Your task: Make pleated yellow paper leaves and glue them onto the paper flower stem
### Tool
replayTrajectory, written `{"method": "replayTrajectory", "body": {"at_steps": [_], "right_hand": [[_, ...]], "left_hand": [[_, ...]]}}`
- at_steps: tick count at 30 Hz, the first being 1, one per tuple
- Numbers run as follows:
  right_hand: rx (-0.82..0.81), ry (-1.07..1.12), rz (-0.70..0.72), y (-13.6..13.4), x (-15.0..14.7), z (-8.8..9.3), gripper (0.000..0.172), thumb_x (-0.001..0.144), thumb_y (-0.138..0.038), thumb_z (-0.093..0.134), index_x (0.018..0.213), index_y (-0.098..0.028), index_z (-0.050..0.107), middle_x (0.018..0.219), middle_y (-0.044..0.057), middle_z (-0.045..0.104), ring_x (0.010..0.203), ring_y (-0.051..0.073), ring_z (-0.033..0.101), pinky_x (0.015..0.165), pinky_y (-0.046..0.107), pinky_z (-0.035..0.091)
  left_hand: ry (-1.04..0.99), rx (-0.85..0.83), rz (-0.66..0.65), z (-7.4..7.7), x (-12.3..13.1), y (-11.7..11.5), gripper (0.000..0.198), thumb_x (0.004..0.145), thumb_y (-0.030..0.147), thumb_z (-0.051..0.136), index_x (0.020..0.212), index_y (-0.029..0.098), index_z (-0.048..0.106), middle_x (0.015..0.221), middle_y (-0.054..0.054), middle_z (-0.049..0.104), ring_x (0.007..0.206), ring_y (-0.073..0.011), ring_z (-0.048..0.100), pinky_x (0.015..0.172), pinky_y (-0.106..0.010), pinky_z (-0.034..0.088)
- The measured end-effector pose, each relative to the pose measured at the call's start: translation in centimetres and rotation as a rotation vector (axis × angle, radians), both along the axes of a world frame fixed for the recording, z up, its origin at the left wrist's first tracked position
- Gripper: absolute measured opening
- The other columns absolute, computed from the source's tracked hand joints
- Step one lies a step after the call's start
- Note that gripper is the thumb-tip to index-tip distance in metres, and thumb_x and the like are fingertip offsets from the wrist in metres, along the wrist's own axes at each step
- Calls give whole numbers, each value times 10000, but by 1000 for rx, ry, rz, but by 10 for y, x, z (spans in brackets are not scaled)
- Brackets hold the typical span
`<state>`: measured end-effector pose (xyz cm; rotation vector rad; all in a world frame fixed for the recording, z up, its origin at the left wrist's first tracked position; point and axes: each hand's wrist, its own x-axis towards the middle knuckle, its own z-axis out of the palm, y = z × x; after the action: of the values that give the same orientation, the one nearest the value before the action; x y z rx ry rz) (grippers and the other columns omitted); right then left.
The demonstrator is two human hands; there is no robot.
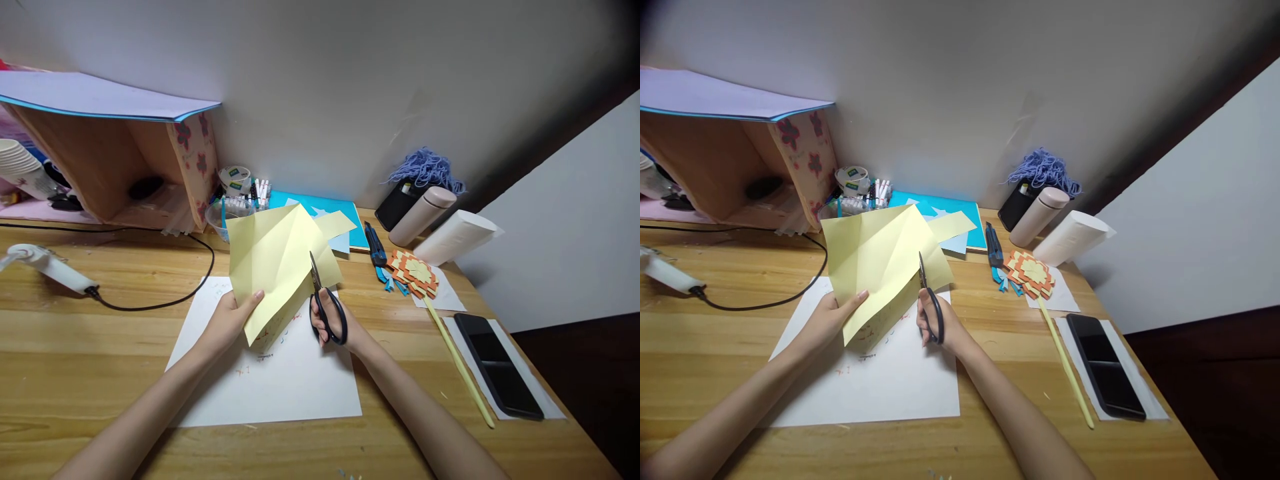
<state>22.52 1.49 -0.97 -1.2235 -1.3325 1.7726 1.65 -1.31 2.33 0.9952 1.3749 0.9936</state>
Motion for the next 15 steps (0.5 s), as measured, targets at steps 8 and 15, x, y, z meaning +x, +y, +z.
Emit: {"method": "replayTrajectory", "body": {"at_steps": [8,15], "right_hand": [[13,-25,-18,-1,0,0,589,692,-792,375,714,-204,384,444,-110,353,280,46,360,280,182,393],[-38,93,44,1,1,-6,681,621,-870,253,713,-207,375,437,-107,360,283,49,352,309,201,409]], "left_hand": [[9,-4,2,-2,-2,1,619,707,562,617,1143,123,597,1077,-134,670,1000,-304,612,758,-352,515],[34,-5,2,-1,-3,2,628,680,586,627,1096,116,618,1031,-138,685,970,-312,621,731,-356,519]]}}
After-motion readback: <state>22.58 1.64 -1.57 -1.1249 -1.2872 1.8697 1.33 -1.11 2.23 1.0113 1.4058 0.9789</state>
